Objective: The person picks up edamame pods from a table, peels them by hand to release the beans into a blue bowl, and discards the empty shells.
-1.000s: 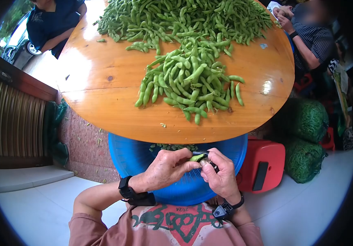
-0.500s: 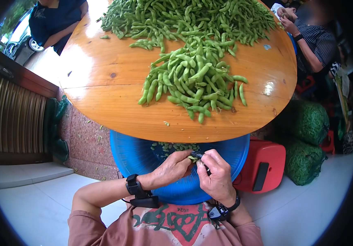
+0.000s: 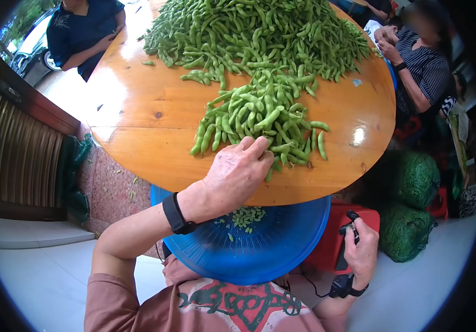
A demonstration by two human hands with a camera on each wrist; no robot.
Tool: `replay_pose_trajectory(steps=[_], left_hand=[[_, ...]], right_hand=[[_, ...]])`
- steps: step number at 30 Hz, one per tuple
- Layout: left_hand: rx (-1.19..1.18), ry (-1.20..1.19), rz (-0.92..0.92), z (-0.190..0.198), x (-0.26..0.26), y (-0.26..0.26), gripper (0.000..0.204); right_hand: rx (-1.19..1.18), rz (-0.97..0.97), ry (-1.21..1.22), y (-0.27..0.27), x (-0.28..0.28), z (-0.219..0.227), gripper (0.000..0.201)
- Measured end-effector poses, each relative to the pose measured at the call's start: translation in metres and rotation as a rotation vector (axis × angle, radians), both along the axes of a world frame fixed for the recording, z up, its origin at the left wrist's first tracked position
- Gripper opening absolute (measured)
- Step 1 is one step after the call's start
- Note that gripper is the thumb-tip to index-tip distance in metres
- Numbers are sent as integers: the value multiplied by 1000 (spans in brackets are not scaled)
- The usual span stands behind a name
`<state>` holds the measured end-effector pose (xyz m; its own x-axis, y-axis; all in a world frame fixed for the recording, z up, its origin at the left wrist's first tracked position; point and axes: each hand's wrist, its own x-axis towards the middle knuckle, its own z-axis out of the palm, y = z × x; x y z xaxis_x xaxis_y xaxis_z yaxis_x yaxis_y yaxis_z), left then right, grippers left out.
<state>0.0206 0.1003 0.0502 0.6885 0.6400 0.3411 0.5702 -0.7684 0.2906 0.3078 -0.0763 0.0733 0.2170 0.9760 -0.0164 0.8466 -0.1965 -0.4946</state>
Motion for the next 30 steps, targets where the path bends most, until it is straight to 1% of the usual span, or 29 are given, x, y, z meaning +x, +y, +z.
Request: replay_pose_trajectory(steps=[1, 2, 3, 4, 5, 6, 7, 8, 9, 10, 11, 12, 13, 14, 16, 17, 19, 20, 22, 23, 25, 26, 27, 29, 30], left_hand=[[7, 2, -1, -2, 2, 1, 24], [24, -48, 8, -3, 4, 2, 23], [42, -99, 16, -4, 5, 1, 22], [48, -99, 13, -1, 5, -1, 22], [33, -183, 23, 3, 5, -5, 21], [11, -267, 28, 7, 3, -10, 21], [7, -268, 18, 11, 1, -18, 21], [-347, -355, -3, 15, -4, -27, 18], [-701, -435, -21, 16, -7, -37, 16], [-1028, -460, 65, 14, -9, -48, 16], [-1173, -568, 68, 4, -10, -59, 15], [-1266, -628, 90, -5, -12, -66, 15], [-1360, -689, 112, -12, -13, -72, 15], [-1366, -691, 115, -16, -14, -77, 15], [-1200, -642, 168, -18, -16, -84, 15], [-1203, -644, 168, -19, -17, -85, 15], [-975, -528, 135, -19, -18, -88, 13], [-976, -529, 134, -20, -19, -89, 13], [-1363, -774, 74, -26, -20, -92, 13], [-1365, -773, 74, -32, -22, -92, 13], [-2141, -1130, -108, -42, -27, -91, 21], [-2159, -1085, -187, -43, -28, -91, 25], [-2162, -1085, -186, -42, -27, -90, 25], [-1806, -781, -94, -38, -25, -88, 22], [-1572, -576, -39, -41, -24, -87, 20]], right_hand=[[40, -25, 58, 3, -10, 0, 24], [112, 9, 58, 7, -16, -7, 13], [146, 22, 140, 13, -28, -9, 2], [180, 28, 225, 20, -42, -10, 4], [214, 32, 310, 26, -55, -12, 6], [175, 12, 452, 30, -65, -17, 8], [132, -8, 592, 33, -73, -22, 10], [72, -64, 825, 35, -85, -23, 9], [6, -67, 1026, 38, -94, -21, 8], [-37, -51, 1188, 40, -101, -20, 9], [-83, -34, 1349, 42, -108, -20, 10], [-102, -15, 1437, 42, -112, -21, 9], [-106, -17, 1437, 42, -114, -24, 9], [-144, -25, 1460, 42, -115, -28, 9], [-194, -56, 1489, 41, -119, -29, 8], [-197, -58, 1487, 41, -119, -29, 8], [-219, -27, 1468, 41, -118, -31, 7], [-219, -29, 1468, 41, -117, -33, 7], [-151, 95, 1389, 39, -114, -39, 7], [-151, 93, 1390, 39, -111, -39, 7], [-380, 89, 1677, 41, -102, -37, 7], [-380, 87, 1677, 40, -98, -38, 7], [-402, 116, 1652, 39, -95, -40, 10], [-431, 140, 1629, 35, -95, -41, 12], [-350, 166, 1374, 33, -98, -38, 9]])
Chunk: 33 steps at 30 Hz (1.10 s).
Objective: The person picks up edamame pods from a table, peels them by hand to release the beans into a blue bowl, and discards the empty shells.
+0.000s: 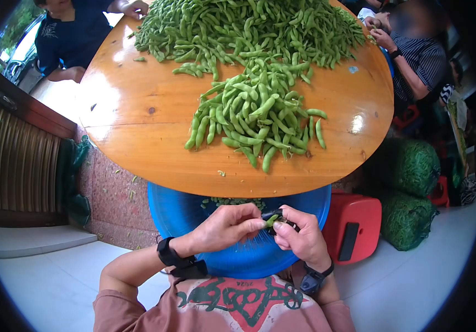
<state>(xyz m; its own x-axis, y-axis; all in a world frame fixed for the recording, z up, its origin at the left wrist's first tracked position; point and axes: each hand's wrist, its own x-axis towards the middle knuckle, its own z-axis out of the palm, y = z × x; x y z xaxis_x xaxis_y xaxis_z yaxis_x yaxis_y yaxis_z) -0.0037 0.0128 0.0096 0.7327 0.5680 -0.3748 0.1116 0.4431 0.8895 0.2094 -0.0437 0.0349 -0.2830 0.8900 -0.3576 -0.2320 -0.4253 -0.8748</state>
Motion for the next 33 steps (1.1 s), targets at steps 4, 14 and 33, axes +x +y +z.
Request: replay_pose_trajectory(steps=[4, 14, 33], left_hand=[[310, 81, 126, 17, 10, -8, 19], [-315, -284, 43, -10, 4, -7, 7], [25, 88, 253, -5, 14, -11, 25]], right_hand=[[346, 69, -535, -8, -4, 1, 4], [64, 278, -217, -11, 14, -5, 5], [619, -121, -916, -8, -28, -16, 8]])
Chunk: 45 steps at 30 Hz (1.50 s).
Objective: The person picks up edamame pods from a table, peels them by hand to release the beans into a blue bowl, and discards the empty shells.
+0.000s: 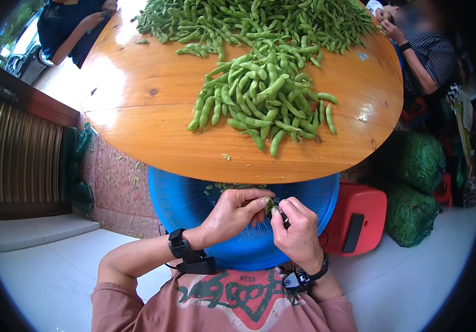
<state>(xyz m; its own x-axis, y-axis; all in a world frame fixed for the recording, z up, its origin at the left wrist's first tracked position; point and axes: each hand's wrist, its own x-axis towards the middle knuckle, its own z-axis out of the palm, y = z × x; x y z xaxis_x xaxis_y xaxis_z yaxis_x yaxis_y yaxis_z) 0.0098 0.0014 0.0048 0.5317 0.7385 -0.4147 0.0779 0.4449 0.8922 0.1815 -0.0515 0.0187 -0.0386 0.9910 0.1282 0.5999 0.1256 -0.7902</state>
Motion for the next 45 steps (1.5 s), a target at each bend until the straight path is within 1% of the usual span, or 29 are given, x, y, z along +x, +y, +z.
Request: replay_pose_trajectory(steps=[1, 2, 3, 4, 6, 8, 10, 11, 13, 16, 17, 18, 19, 20, 22, 23, 26, 28, 30, 31, 33, 35, 37, 39, 40, 41, 42, 43, 45], left_hand=[[-90, -24, 36, -1, 2, -1, 27], [-93, -24, 41, -5, 4, -3, 27], [-142, -107, 111, -11, 7, -5, 27], [-189, -190, 180, -14, 10, -7, 28], [-222, -181, 194, -17, 12, -7, 28], [-253, -171, 207, -19, 17, -8, 28], [-241, -158, 295, -22, 24, -10, 30], [-243, -158, 296, -23, 25, -11, 30], [-301, -164, 356, -24, 27, -13, 30], [-360, -236, 355, -21, 26, -11, 29], [-359, -238, 354, -23, 25, -11, 29], [-326, -274, 309, -25, 24, -10, 28], [-292, -310, 264, -26, 23, -9, 27], [-289, -314, 260, -25, 24, -10, 27], [-266, -251, 186, -8, 25, -9, 29], [-234, -218, 133, -9, 24, -9, 31], [-279, -260, 116, -20, 19, -9, 27], [-290, -279, 108, -19, 17, -8, 25], [-299, -298, 99, -16, 15, -5, 24], [-360, -323, 80, -14, 12, -3, 24], [-419, -347, 60, -14, 12, -2, 23], [-370, -384, 79, -22, 15, -3, 22], [-384, -412, 68, -24, 12, -2, 22], [-397, -441, 58, -24, 5, 2, 22], [-406, -421, -25, -23, -1, 6, 22], [-416, -400, -107, -23, -4, 9, 23], [-416, -401, -107, -20, -6, 12, 23], [-442, -391, -127, -14, -8, 14, 23], [-468, -380, -146, -11, -8, 14, 23]], right_hand=[[-2, 5, -1, 1, -2, -4, 8], [59, 9, -56, 1, -4, -9, 11], [121, 11, -112, 1, -5, -13, 13], [118, 13, -113, 0, -7, -15, 13], [113, 12, -236, -1, -10, -17, 16], [95, 23, -256, -2, -12, -17, 16], [78, 34, -275, -2, -13, -18, 16], [80, 40, -292, -2, -13, -18, 16], [80, 48, -309, -2, -14, -20, 16], [100, 20, -299, 0, -13, -21, 15], [140, -18, -227, 2, -11, -20, 13], [182, -57, -157, 3, -9, -20, 12], [185, -60, -161, 3, -8, -18, 12], [167, -99, -115, 3, -7, -16, 11], [149, -141, -69, 1, -6, -11, 10], [137, -138, -58, 1, -7, -7, 11], [152, -130, -44, 1, -6, -6, 10], [181, -121, -39, 1, -4, -5, 9], [110, -110, 29, 1, 2, -4, 6], [113, -107, 30, -1, 5, -6, 6], [-103, -117, 183, -4, 11, -12, 5], [-93, -122, 202, -3, 11, -14, 6], [-82, -126, 218, -4, 11, -14, 8], [-477, -206, 751, -7, 14, -9, 13], [-476, -206, 751, -5, 16, -6, 13], [-558, -198, 904, -3, 19, -3, 14], [-641, -187, 1058, -2, 20, -1, 15], [-641, -186, 1057, -3, 19, -3, 15], [-430, -129, 560, -6, 17, -7, 11]])
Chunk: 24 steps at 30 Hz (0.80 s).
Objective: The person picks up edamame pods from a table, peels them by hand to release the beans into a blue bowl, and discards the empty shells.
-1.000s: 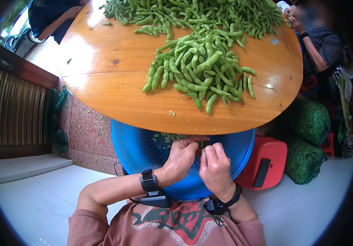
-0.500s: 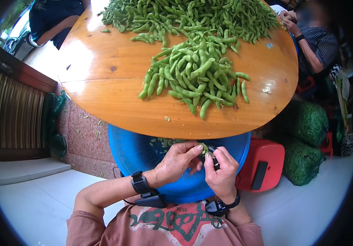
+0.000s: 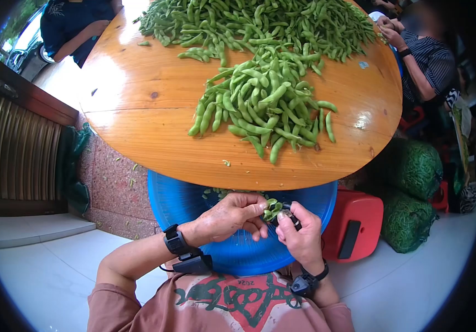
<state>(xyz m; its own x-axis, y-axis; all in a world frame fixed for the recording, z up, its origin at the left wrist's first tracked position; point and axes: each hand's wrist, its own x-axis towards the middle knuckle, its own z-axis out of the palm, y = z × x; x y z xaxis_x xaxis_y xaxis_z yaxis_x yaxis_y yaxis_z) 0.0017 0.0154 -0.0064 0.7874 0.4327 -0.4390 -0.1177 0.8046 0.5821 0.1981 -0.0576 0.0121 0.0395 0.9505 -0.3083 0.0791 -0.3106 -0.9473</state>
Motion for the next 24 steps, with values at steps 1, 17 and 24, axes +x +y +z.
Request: replay_pose_trajectory(steps=[1, 17, 24], left_hand=[[21, -1, 26, 0, 2, -1, 23], [309, 171, -66, -13, 1, -8, 19], [1585, 303, -189, 21, -3, 5, 16]], right_hand=[[-1, -1, 0, 2, -1, 1, 11], [134, -27, -133, -2, 9, 4, 4], [108, 93, -675, -29, 99, 58, 12]])
